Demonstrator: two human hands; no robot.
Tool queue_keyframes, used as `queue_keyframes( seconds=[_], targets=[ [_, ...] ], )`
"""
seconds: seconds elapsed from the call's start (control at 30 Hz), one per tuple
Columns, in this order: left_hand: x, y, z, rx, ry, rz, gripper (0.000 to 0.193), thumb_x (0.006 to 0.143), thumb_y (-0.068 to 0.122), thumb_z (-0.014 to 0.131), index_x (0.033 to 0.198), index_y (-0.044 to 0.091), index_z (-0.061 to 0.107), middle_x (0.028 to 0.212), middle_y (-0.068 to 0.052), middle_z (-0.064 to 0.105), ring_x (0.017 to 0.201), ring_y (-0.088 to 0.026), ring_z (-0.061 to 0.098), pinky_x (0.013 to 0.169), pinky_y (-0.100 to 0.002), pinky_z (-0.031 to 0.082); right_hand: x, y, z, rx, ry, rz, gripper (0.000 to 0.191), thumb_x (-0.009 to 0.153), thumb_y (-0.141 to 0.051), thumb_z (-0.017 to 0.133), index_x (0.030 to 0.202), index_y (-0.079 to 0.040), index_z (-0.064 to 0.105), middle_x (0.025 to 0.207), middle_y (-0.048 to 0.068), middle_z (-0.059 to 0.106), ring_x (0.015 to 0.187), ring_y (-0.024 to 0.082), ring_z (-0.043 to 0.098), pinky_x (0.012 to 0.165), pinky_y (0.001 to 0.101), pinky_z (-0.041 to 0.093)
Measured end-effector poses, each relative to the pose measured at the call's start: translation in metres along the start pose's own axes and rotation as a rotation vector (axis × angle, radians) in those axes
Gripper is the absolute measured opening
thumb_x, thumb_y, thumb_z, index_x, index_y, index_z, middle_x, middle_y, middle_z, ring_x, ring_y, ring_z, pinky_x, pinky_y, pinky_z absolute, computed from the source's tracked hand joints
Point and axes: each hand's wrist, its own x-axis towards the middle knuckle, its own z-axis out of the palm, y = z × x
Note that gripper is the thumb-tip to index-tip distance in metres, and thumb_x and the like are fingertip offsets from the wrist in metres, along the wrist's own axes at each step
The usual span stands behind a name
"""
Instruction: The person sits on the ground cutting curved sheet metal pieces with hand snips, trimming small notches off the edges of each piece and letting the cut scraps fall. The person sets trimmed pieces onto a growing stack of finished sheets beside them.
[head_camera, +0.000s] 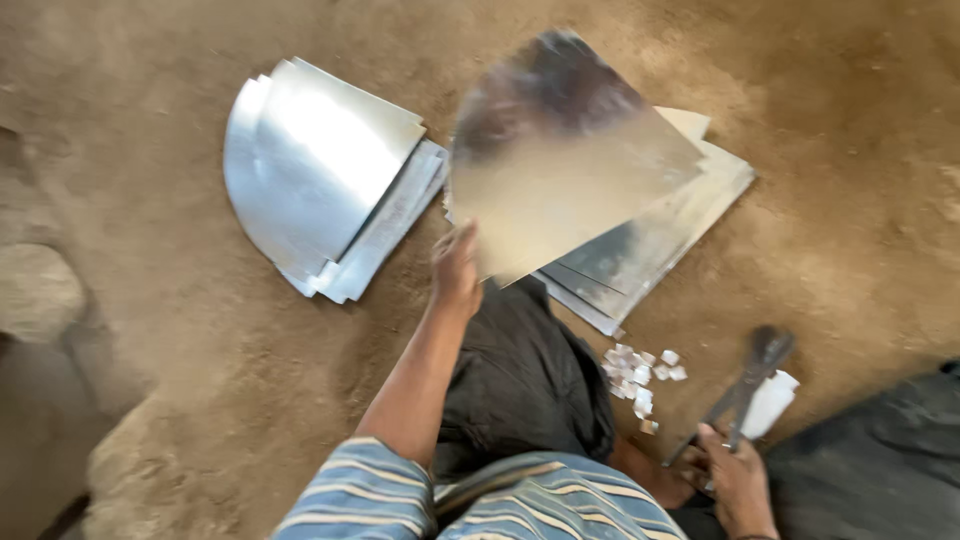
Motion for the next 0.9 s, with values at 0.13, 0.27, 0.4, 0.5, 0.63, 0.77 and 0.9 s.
queue_keyframes(
  seconds=[0.13, 0.27, 0.4, 0.5, 0.63, 0.77, 0.9],
  targets=[
    [0.024, 0.086, -0.108, 0.156, 0.071, 0.244, 0.031, 0.103, 0.030, 0.074, 0.090, 0.005, 0.060, 0.087, -0.004, 0.058, 0.076, -0.016, 0.051, 0.069, -0.036, 0.045, 0.027, 0.002, 0.004, -0.060, -0.095, -0.080, 0.042, 0.105, -0.025, 0.057, 0.138, 0.001, 0.060, 0.108, 0.023, 0.073, 0.064, 0.026, 0.060, 0.054, 0.0407, 0.049],
    [0.052, 0.149, -0.168, 0.312, 0.367, 0.312, 0.035, 0.104, 0.037, 0.074, 0.090, 0.012, 0.055, 0.087, 0.000, 0.053, 0.075, -0.013, 0.046, 0.068, -0.032, 0.041, 0.039, -0.007, 0.007, -0.117, -0.223, -0.069, 0.043, 0.102, -0.027, 0.053, 0.138, -0.004, 0.058, 0.106, 0.021, 0.075, 0.063, 0.026, 0.063, 0.057, 0.0405, 0.053],
    [0.058, 0.152, -0.147, 0.216, 0.722, 0.214, 0.026, 0.096, 0.036, 0.062, 0.106, 0.012, 0.061, 0.096, -0.001, 0.067, 0.075, -0.011, 0.064, 0.062, -0.029, 0.052, 0.035, -0.005, 0.021, -0.107, -0.165, -0.058, 0.039, 0.098, -0.032, 0.058, 0.124, -0.003, 0.064, 0.092, 0.017, 0.072, 0.061, 0.023, 0.063, 0.057, 0.0396, 0.052],
    [0.050, 0.061, -0.078, -0.069, 0.397, -0.016, 0.031, 0.095, 0.029, 0.063, 0.120, 0.013, 0.060, 0.090, -0.007, 0.063, 0.064, -0.018, 0.057, 0.054, -0.031, 0.044, 0.032, -0.002, 0.028, -0.183, -0.157, -0.024, 0.038, 0.096, -0.036, 0.062, 0.113, -0.003, 0.069, 0.081, 0.014, 0.070, 0.059, 0.021, 0.062, 0.057, 0.0389, 0.052],
    [0.008, -0.114, 0.045, -0.052, 0.065, -0.530, 0.050, 0.095, 0.027, 0.071, 0.138, 0.010, 0.054, 0.096, -0.004, 0.049, 0.072, -0.016, 0.054, 0.068, -0.041, 0.058, 0.001, 0.010, 0.029, -0.564, -0.241, -0.096, 0.040, 0.092, -0.040, 0.067, 0.099, -0.002, 0.076, 0.066, 0.010, 0.067, 0.057, 0.018, 0.062, 0.057, 0.0379, 0.052],
    [-0.010, -0.165, 0.116, 0.424, 0.343, -0.787, 0.068, 0.088, 0.049, 0.071, 0.142, 0.012, 0.055, 0.128, -0.008, 0.058, 0.091, -0.024, 0.057, 0.070, -0.046, 0.047, -0.002, -0.029, 0.026, -1.075, -0.049, -0.358, 0.047, 0.090, -0.052, 0.069, 0.102, -0.007, 0.076, 0.079, 0.022, 0.073, 0.078, 0.037, 0.071, 0.068, 0.0468, 0.057],
    [-0.009, -0.162, 0.153, 0.383, 0.430, -0.649, 0.087, 0.078, 0.050, 0.076, 0.149, 0.019, 0.036, 0.140, -0.014, 0.059, 0.108, -0.028, 0.059, 0.080, -0.050, 0.050, 0.013, -0.074, 0.010, -0.981, 0.388, -0.411, 0.046, 0.091, -0.050, 0.066, 0.112, -0.011, 0.076, 0.093, 0.023, 0.075, 0.089, 0.042, 0.072, 0.076, 0.0503, 0.058]
  ],
)
